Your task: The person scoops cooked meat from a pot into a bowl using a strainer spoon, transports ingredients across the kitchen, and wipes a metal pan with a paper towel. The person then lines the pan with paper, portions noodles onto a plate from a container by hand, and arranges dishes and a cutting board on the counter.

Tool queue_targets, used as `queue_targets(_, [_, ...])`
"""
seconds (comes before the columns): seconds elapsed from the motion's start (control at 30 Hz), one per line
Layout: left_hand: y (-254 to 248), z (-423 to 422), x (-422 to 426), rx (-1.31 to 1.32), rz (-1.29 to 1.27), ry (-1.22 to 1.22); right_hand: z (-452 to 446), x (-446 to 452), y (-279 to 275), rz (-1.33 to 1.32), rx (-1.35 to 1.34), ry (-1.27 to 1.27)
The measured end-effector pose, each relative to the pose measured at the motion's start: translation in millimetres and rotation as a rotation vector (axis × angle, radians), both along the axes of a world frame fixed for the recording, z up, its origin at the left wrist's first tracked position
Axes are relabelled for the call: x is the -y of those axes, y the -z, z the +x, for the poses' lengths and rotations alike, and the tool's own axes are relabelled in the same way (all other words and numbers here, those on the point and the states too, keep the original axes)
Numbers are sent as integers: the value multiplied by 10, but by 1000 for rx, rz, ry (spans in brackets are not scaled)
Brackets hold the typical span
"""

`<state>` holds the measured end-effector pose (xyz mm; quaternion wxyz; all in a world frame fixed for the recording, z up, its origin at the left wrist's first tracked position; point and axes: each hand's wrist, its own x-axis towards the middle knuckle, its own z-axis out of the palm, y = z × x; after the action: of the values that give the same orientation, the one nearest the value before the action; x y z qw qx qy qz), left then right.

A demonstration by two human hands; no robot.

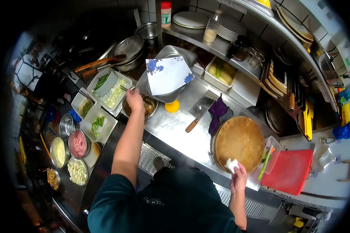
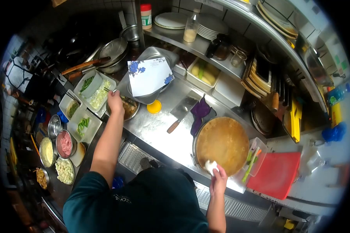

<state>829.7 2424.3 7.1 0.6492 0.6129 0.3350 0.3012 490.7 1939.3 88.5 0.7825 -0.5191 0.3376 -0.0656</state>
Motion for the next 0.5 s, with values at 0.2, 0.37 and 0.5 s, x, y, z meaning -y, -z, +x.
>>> queue_targets(0.2, [-800, -1918, 1356, 186, 452, 1206, 935, -1124, -56, 189, 12, -195])
queue_targets(0.37, [-608, -2540, 1072, 0, 307, 1005, 1273, -2088, 145, 278, -111, -696])
queue_targets(0.5, [-461, -2951, 394, -155, 292, 897, 1166, -2575, 174, 283, -156, -1145])
